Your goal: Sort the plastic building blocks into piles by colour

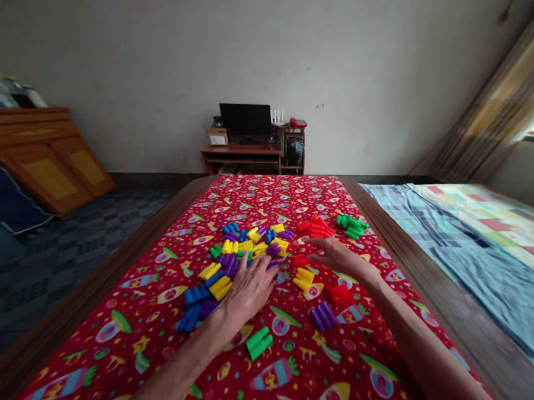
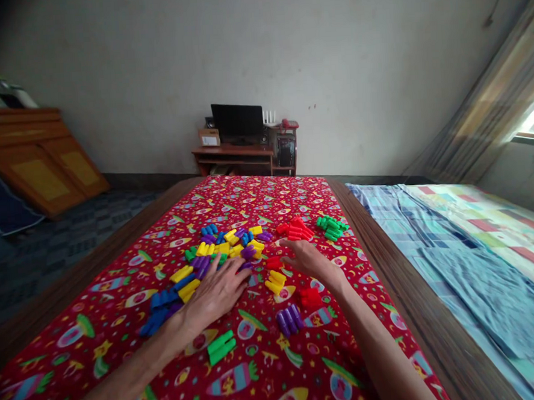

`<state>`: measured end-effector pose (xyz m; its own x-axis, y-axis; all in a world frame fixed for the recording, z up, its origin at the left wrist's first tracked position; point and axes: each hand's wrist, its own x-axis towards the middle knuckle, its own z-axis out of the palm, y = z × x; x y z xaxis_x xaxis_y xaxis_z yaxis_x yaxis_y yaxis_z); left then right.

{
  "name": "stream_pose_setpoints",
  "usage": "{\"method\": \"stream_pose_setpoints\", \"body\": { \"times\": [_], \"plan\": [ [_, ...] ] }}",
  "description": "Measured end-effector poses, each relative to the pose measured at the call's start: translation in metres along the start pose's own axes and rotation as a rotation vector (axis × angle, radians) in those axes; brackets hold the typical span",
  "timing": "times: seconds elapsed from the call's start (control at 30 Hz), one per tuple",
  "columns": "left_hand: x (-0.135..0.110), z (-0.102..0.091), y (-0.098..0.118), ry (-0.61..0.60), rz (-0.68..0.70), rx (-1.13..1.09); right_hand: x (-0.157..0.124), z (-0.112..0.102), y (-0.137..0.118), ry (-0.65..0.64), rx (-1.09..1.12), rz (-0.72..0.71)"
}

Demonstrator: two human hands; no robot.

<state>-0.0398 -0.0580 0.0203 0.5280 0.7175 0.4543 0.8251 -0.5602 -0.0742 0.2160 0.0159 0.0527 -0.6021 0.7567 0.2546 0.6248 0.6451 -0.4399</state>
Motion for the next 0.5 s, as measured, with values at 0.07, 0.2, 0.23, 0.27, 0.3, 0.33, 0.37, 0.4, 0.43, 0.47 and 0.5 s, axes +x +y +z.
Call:
{"method": "stream_pose_setpoints", "body": {
  "times": [0.07, 0.2, 0.23, 0.27, 0.3, 0.33, 0.37, 0.4, 0.43, 0.47, 0.5],
  "plan": [
    [0.005, -0.006, 0.001, -0.007, -0.024, -0.007, -0.001, 0.01, 0.001, -0.066, -0.014, -0.031],
    [0.013, -0.015, 0.027, -0.018, 0.023, -0.11, 0.004, 0.024, -0.008, -0.056, -0.057, -0.087],
    [0.013, -0.016, 0.036, -0.047, 0.067, -0.153, 0.005, 0.024, -0.008, -0.012, -0.062, -0.074],
    [0.013, -0.016, 0.044, -0.085, 0.115, -0.196, 0.006, 0.021, -0.006, 0.049, -0.058, -0.047],
    [0.012, -0.015, 0.05, -0.126, 0.156, -0.232, 0.007, 0.017, -0.002, 0.128, -0.046, -0.004],
    [0.011, -0.013, 0.056, -0.162, 0.181, -0.258, 0.008, 0.013, 0.004, 0.211, -0.025, 0.054],
    [0.009, -0.012, 0.059, -0.188, 0.188, -0.273, 0.009, 0.009, 0.012, 0.286, 0.002, 0.125],
    [0.008, -0.01, 0.06, -0.196, 0.178, -0.281, 0.009, 0.005, 0.021, 0.344, 0.035, 0.2],
    [0.006, -0.009, 0.06, -0.193, 0.163, -0.283, 0.009, 0.002, 0.031, 0.386, 0.067, 0.271],
    [0.005, -0.009, 0.059, -0.181, 0.15, -0.28, 0.009, 0.0, 0.04, 0.409, 0.093, 0.332],
    [0.004, -0.009, 0.057, -0.165, 0.138, -0.274, 0.009, 0.0, 0.048, 0.416, 0.112, 0.376]
  ]
}}
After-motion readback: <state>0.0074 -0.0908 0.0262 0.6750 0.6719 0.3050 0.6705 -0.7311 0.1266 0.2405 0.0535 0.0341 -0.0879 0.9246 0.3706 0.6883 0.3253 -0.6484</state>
